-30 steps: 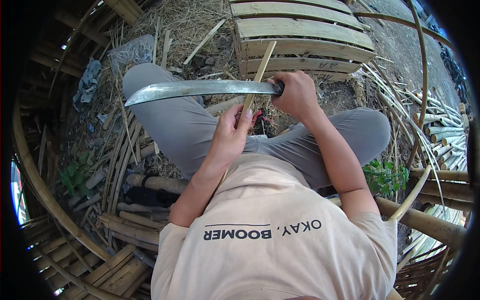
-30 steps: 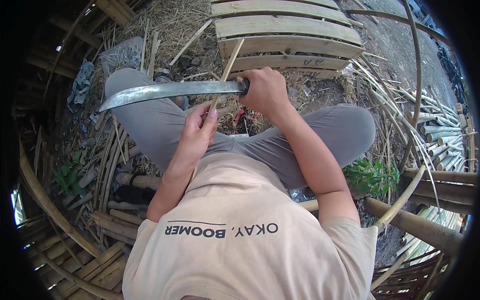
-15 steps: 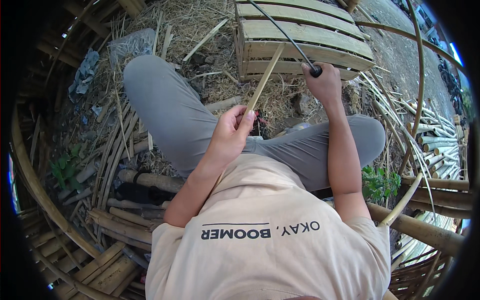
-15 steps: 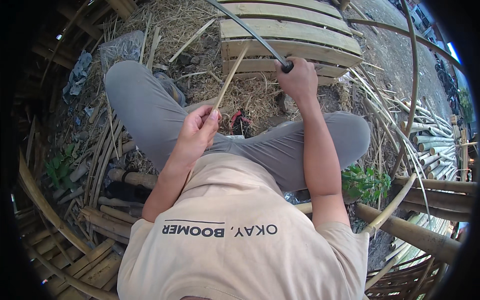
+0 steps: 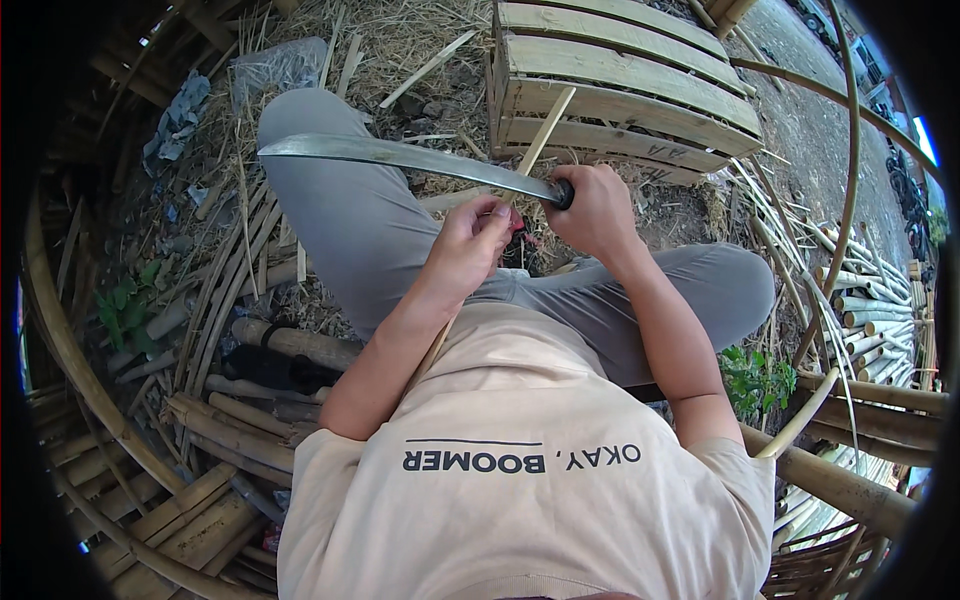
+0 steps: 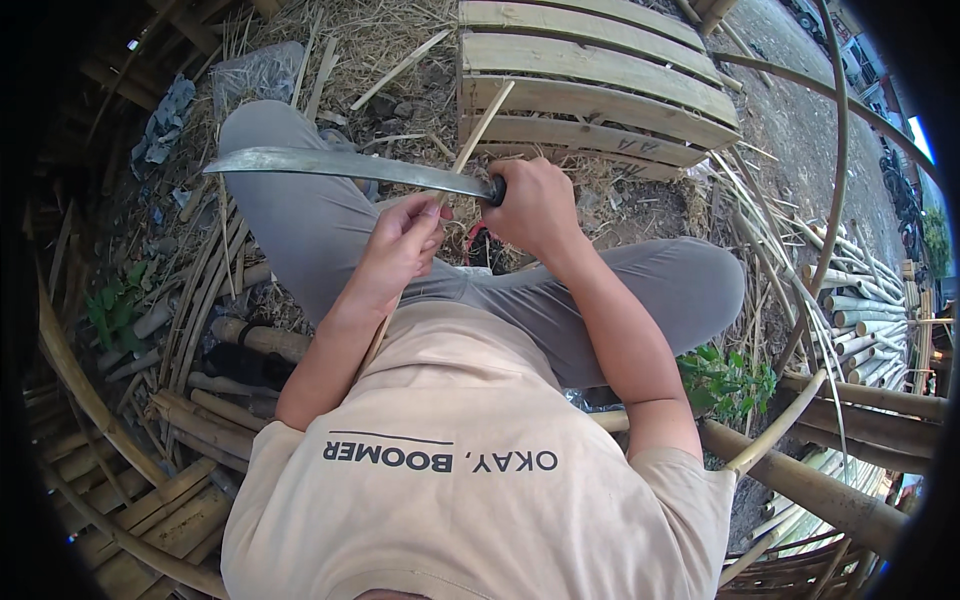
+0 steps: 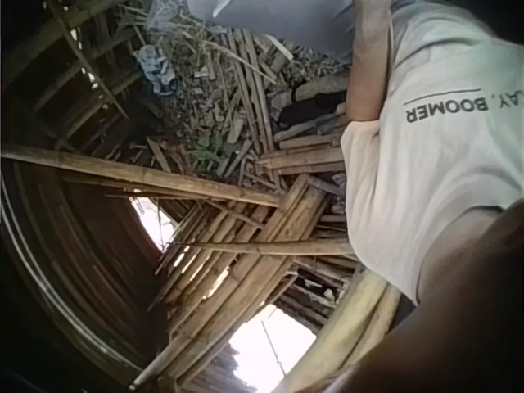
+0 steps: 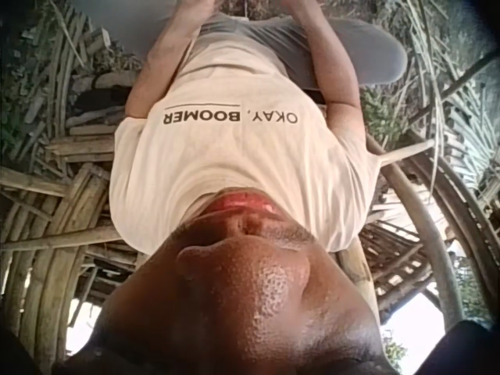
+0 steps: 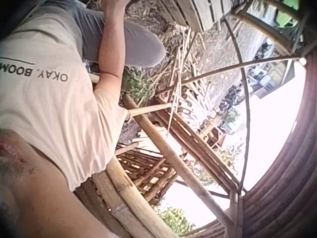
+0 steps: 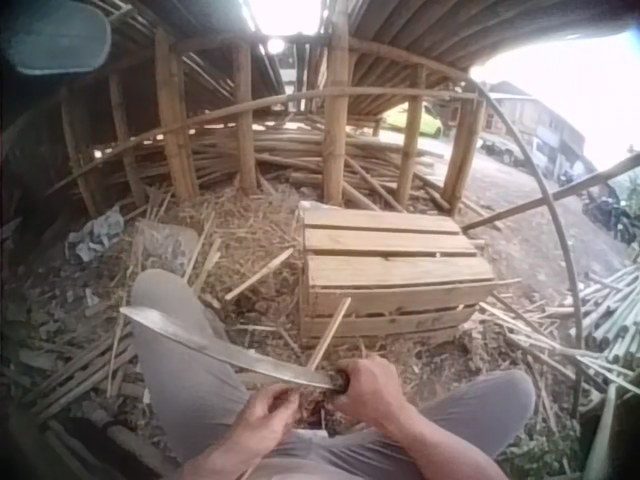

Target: The person thins a bamboo strip by pulling a curved knife along its length to remove shavings while sitting.

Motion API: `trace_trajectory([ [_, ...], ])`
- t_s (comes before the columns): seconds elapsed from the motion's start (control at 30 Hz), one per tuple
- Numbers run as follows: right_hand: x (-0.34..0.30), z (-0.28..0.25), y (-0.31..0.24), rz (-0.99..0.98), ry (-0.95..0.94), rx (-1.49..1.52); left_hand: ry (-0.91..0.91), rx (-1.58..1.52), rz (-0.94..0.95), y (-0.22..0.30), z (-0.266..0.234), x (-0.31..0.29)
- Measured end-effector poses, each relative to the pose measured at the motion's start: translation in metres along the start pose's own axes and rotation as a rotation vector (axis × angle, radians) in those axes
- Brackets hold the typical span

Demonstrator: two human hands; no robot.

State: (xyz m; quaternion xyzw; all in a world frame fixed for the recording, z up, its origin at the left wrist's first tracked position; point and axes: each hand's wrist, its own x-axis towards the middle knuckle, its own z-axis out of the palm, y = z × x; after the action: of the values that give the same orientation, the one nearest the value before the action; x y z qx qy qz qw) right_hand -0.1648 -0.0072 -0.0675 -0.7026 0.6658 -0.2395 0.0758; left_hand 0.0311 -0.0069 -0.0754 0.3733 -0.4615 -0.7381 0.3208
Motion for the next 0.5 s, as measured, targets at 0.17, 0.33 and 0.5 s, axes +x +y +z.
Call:
trace_trajectory([
  [0.17,0.004,0.001,-0.003,0.015,0.083,-0.051,-0.002,0.016,0.035,-0.004,0.0,-0.003],
  [0.33,0.009,0.0,0.001,-0.039,0.164,-0.071,-0.002,0.048,0.075,-0.003,0.0,-0.005],
  [0.5,0.018,-0.01,0.025,0.058,0.251,-0.147,-0.001,-0.019,0.047,0.0,-0.005,-0.013],
])
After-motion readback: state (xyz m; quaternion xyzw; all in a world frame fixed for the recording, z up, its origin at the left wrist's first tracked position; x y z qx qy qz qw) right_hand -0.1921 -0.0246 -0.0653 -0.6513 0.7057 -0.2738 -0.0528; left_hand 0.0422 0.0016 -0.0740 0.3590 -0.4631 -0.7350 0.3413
